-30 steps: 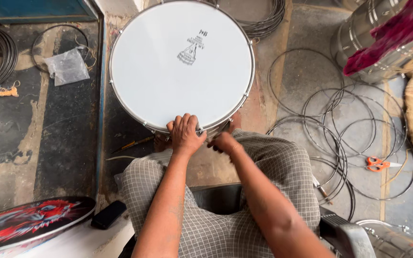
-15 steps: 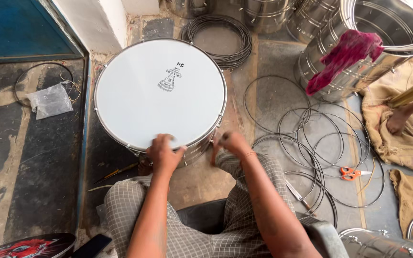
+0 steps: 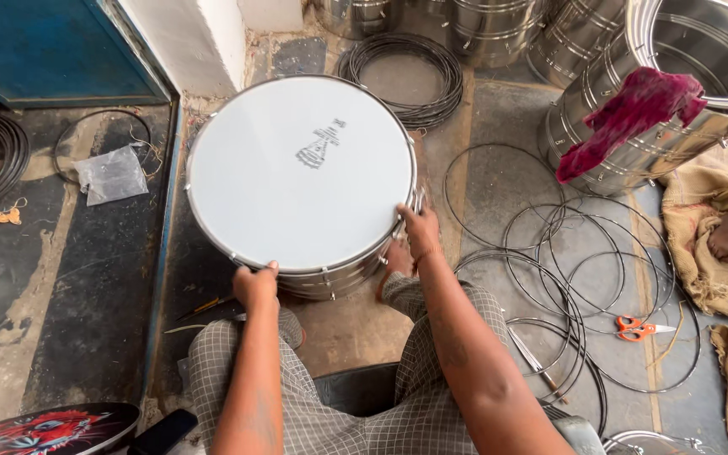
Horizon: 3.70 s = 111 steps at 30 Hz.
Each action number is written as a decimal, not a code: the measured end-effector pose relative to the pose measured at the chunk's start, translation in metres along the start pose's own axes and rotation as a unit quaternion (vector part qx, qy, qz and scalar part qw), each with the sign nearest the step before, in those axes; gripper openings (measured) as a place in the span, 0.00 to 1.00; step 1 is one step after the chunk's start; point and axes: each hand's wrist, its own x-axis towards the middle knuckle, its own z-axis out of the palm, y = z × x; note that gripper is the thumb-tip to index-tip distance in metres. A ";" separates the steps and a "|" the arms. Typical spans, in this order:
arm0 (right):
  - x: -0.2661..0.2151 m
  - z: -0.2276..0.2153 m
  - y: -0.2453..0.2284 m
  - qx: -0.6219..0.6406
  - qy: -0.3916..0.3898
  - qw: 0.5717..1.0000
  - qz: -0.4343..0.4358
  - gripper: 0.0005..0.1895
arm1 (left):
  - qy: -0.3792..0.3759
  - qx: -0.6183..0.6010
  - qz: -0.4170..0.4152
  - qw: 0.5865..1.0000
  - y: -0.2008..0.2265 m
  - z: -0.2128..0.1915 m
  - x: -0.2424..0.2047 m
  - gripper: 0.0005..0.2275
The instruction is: The person uses a wrench to tighten the lugs on a white drum head. They systematically move around the drum, adjusting each lug to secure the head.
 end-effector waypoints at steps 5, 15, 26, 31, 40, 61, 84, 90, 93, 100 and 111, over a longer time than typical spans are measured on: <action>-0.076 0.019 0.049 0.156 -0.052 0.984 0.070 0.18 | 0.077 0.060 0.115 0.989 0.001 0.010 0.064 0.17; -0.183 0.004 0.019 0.075 -0.178 0.957 0.215 0.11 | 0.050 -0.310 0.035 0.949 0.064 -0.042 0.033 0.08; -0.185 0.036 0.055 -0.099 -0.269 0.941 0.182 0.06 | -0.210 0.239 0.451 0.834 0.066 -0.013 -0.075 0.16; -0.172 0.067 0.102 -0.013 -0.294 0.914 0.280 0.09 | -0.209 0.384 0.452 0.778 0.073 0.010 -0.093 0.21; -0.165 0.134 0.158 0.206 -0.188 0.917 0.287 0.13 | -0.186 0.410 0.439 0.778 0.068 0.023 -0.083 0.22; -0.100 0.037 0.127 -0.251 -0.269 0.899 0.236 0.09 | -0.199 0.396 0.471 0.763 0.068 0.024 -0.077 0.22; -0.067 0.046 0.093 -0.337 -0.336 0.857 0.197 0.11 | -0.214 0.349 0.477 0.778 0.069 0.025 -0.071 0.23; -0.069 0.040 0.149 -0.436 -0.349 0.827 0.069 0.14 | -0.231 0.364 0.459 0.777 0.070 0.024 -0.071 0.23; -0.130 0.051 0.154 -0.144 -0.300 0.903 0.271 0.08 | -0.218 0.351 0.472 0.779 0.068 0.026 -0.070 0.24; -0.176 0.131 0.117 0.199 -0.188 0.923 0.271 0.16 | -0.216 0.354 0.469 0.780 0.067 0.027 -0.070 0.24; -0.114 0.089 0.163 -0.098 -0.239 0.955 0.148 0.15 | -0.207 0.347 0.498 0.768 0.071 0.026 -0.069 0.25</action>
